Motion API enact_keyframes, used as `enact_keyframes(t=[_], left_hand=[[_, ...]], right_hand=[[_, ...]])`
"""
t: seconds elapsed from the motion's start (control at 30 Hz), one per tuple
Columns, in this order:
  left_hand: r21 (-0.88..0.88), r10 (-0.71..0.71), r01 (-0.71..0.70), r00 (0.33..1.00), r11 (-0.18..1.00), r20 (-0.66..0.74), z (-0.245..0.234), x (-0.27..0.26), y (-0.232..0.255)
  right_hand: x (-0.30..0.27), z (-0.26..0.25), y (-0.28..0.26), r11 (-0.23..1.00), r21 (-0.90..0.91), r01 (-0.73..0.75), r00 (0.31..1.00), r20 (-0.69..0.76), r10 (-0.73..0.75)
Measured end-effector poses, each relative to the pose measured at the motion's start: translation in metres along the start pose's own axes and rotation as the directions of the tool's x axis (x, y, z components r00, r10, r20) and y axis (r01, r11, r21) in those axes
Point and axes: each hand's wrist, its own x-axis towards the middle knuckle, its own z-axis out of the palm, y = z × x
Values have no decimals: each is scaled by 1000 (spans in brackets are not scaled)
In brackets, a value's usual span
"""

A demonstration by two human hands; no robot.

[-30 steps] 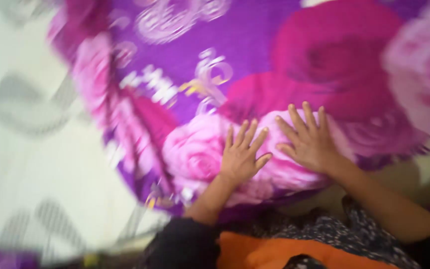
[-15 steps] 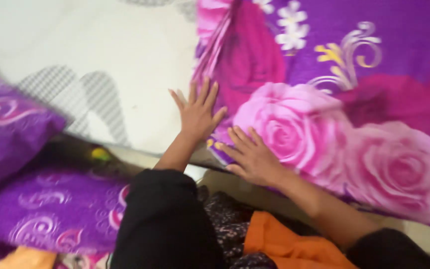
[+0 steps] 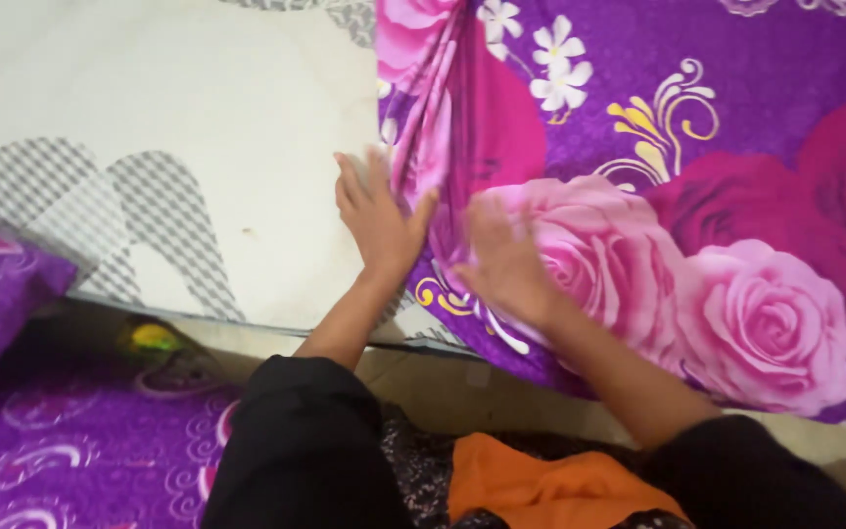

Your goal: The person spreads a purple floral-patterned bedsheet over a mattress, smoothing it out with both hands and tucking the edges under the mattress to secure it in place.

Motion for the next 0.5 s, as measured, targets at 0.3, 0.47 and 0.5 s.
enact_keyframes(t=[0.3, 0.47, 0.5], left_hand=[[-250, -279, 412, 857, 876, 432, 60, 30, 43], [-83, -197, 252, 890, 964, 410, 32, 9, -4], [-16, -154, 179, 885, 984, 439, 12, 4, -10]], right_hand=[[-4, -36, 64, -589, 808, 35, 980, -144, -139], [-32, -29, 119, -601, 799, -8, 993, -65, -100], [-41, -23, 118, -569, 822, 12, 992, -79, -93]])
